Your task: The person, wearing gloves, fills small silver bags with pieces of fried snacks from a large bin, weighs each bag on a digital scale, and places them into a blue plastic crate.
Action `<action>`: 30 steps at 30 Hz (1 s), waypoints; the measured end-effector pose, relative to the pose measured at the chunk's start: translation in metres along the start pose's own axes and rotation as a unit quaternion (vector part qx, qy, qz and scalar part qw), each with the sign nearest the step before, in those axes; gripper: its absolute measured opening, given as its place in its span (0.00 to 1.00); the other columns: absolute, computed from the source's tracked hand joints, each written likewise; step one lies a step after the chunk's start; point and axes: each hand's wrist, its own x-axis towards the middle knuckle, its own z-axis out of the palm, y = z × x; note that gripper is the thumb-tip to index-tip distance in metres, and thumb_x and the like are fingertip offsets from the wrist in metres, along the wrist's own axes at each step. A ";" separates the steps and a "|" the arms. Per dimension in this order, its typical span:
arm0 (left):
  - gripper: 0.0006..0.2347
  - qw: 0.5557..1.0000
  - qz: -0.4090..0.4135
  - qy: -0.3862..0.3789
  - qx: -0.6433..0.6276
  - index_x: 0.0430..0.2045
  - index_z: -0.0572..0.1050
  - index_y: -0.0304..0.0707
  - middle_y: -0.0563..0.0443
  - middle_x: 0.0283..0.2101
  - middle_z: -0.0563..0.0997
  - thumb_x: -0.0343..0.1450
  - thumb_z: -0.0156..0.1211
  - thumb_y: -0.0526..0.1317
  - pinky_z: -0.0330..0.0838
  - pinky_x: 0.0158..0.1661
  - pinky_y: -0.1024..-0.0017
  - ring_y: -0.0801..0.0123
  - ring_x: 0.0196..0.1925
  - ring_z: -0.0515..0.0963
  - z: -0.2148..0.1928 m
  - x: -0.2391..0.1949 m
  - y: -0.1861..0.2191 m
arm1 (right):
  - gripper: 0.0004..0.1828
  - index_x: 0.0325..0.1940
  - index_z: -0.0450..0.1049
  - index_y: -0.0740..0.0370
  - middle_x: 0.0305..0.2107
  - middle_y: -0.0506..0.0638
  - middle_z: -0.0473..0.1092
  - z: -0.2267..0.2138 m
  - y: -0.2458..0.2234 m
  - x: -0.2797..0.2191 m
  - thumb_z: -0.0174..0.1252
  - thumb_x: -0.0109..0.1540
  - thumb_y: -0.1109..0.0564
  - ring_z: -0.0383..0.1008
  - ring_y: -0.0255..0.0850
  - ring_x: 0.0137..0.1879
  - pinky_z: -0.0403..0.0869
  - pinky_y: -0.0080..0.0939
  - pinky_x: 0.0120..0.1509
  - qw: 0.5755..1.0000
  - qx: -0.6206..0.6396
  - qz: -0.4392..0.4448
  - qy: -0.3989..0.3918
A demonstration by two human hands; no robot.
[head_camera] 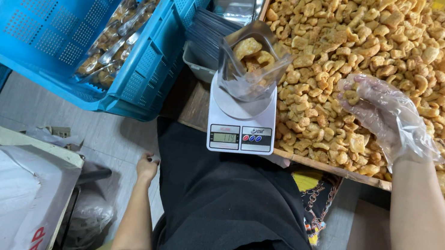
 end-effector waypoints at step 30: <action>0.20 0.954 0.014 -0.035 -0.297 0.60 0.67 0.35 0.41 0.58 0.74 0.72 0.58 0.32 0.74 0.31 0.72 0.65 0.36 0.83 -0.004 0.032 0.018 | 0.18 0.53 0.79 0.60 0.48 0.60 0.77 0.181 -0.083 -0.024 0.67 0.61 0.51 0.79 0.51 0.51 0.78 0.46 0.53 0.618 -0.652 -0.405 -0.170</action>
